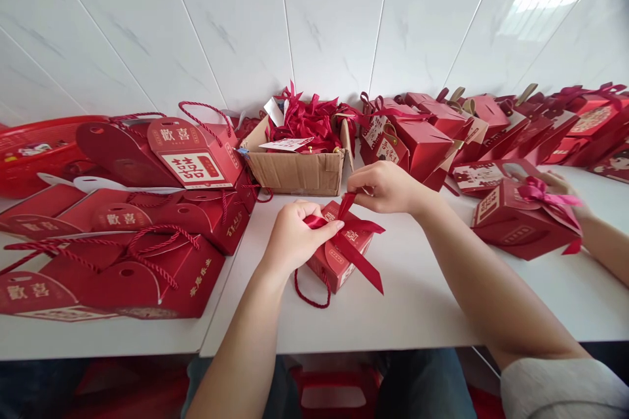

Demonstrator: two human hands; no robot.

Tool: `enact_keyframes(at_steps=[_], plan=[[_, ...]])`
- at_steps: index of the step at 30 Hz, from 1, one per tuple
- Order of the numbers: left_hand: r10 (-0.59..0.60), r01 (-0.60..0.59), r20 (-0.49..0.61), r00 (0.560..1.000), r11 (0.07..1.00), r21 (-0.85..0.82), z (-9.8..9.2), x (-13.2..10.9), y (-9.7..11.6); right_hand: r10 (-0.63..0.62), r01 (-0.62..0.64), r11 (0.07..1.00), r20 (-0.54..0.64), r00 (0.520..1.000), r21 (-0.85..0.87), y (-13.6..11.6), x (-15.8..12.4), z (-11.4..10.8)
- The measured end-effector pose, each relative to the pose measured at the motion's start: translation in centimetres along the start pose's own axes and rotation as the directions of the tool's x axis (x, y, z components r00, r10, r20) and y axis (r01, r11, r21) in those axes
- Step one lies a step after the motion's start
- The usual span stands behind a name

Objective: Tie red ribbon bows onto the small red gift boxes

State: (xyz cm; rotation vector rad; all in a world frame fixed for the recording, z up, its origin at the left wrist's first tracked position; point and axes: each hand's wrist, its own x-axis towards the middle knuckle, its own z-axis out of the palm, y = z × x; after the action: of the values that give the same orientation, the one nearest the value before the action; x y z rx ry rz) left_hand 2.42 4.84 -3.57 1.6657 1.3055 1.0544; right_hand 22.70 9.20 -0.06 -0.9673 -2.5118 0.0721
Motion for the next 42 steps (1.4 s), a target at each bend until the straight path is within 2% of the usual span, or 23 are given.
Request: enact_keyframes(at_steps=[3,9,14,22,25,27,28,30,32,36,39,42], plan=[[0.006,-0.007,0.049,0.999,1.000,0.019,-0.1,-0.1,0.0,0.014,-0.014,1.000,-0.006,1.000,0.023,0.1,0.1,0.1],[-0.017,0.037,0.076,0.997,0.962,-0.269,-0.5,-0.1,0.6,0.116,-0.123,0.980,0.053,0.992,0.158,0.0,0.3,0.1],[-0.067,0.079,0.046,0.997,0.941,-0.329,-0.8,0.3,0.5,0.173,-0.193,0.956,0.109,0.979,0.222,0.0,0.2,-0.1],[-0.137,0.110,-0.051,0.989,0.926,-0.361,-0.8,0.8,0.0,0.155,-0.298,0.869,0.352,0.923,0.396,1.7,-1.0,-2.2],[-0.165,0.121,-0.098,0.981,0.929,-0.350,-1.0,0.8,0.2,0.134,-0.336,0.863,0.469,0.873,0.378,2.9,-1.4,-1.5],[-0.167,0.113,-0.129,0.977,0.929,-0.353,-1.2,0.9,0.4,0.061,-0.329,0.853,0.547,0.835,0.406,3.4,-1.8,-0.3],[-0.165,0.105,-0.141,0.976,0.928,-0.357,-1.4,1.0,0.4,0.010,-0.310,0.840,0.557,0.830,0.446,3.5,-2.0,0.4],[-0.168,0.097,-0.163,0.972,0.924,-0.370,-1.6,1.1,0.4,-0.071,-0.261,0.791,0.506,0.860,0.554,3.4,-2.5,2.0],[-0.190,0.115,-0.163,0.968,0.915,-0.386,-1.8,1.2,0.3,-0.094,-0.238,0.712,0.425,0.900,0.661,2.8,-3.2,3.5],[-0.250,0.213,-0.049,0.967,0.898,-0.386,-2.0,1.2,0.0,-0.084,-0.303,0.507,0.397,0.914,0.807,0.9,-4.7,5.7],[-0.258,0.239,0.012,0.966,0.875,-0.420,-2.1,1.0,-0.1,-0.054,-0.321,0.446,0.384,0.922,0.835,-0.5,-5.3,6.3],[-0.234,0.227,0.045,0.971,0.852,-0.473,-1.9,0.9,-0.1,-0.015,-0.267,0.398,0.298,0.955,0.878,-1.7,-5.3,6.5]])
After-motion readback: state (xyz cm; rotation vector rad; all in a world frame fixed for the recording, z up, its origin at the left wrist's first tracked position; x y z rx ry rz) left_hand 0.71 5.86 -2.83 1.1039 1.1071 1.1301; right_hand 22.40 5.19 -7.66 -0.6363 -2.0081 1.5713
